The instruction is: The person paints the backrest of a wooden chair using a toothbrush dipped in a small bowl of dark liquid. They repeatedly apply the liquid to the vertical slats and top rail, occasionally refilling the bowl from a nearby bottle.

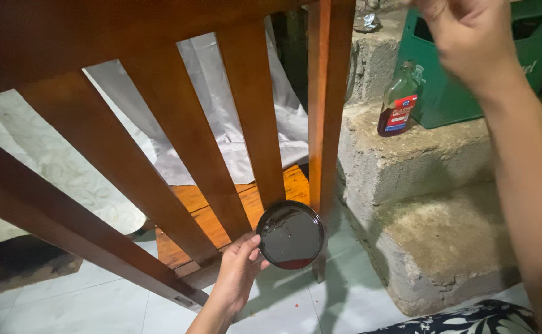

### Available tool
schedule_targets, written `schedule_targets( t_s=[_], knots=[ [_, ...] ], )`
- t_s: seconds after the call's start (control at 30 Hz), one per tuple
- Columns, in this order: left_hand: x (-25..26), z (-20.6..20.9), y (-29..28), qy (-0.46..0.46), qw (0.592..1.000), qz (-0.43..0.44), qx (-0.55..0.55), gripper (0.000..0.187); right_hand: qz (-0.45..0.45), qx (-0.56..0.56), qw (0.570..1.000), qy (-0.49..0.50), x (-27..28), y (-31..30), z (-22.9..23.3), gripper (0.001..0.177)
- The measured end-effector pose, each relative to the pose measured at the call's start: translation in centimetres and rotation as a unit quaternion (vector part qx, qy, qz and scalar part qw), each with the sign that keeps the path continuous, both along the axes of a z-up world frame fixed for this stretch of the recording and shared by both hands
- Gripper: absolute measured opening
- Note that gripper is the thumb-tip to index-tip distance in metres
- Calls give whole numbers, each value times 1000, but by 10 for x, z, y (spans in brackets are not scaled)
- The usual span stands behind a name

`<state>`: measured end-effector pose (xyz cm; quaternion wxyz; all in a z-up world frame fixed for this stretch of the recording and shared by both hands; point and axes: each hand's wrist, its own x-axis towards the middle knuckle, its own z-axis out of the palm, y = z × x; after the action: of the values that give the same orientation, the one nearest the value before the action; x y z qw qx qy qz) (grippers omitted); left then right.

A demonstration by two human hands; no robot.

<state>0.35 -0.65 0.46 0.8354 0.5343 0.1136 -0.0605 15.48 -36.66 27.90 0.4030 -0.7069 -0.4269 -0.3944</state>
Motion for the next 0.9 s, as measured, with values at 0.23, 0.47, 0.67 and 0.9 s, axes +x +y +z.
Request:
schedule_targets(
  t_s=[0.23, 0.47, 0.67, 0.9],
  knots=[
    [-2, -10, 3, -30, 999, -21, -22, 30, -139, -49, 989, -30, -6, 1, -26, 27],
    [0, -8, 1, -36, 999, -15, -29, 32, -178, -125, 975, -39, -27, -8, -65, 20],
    [2, -9, -4, -57, 998, -7, -20, 35, -85, -128, 941, 301, -62, -13, -113, 20],
    [4, -15, -5, -111, 994, -16, -12, 35, -159, -455, 764, 429, -99, 31, -135, 25]
  ],
)
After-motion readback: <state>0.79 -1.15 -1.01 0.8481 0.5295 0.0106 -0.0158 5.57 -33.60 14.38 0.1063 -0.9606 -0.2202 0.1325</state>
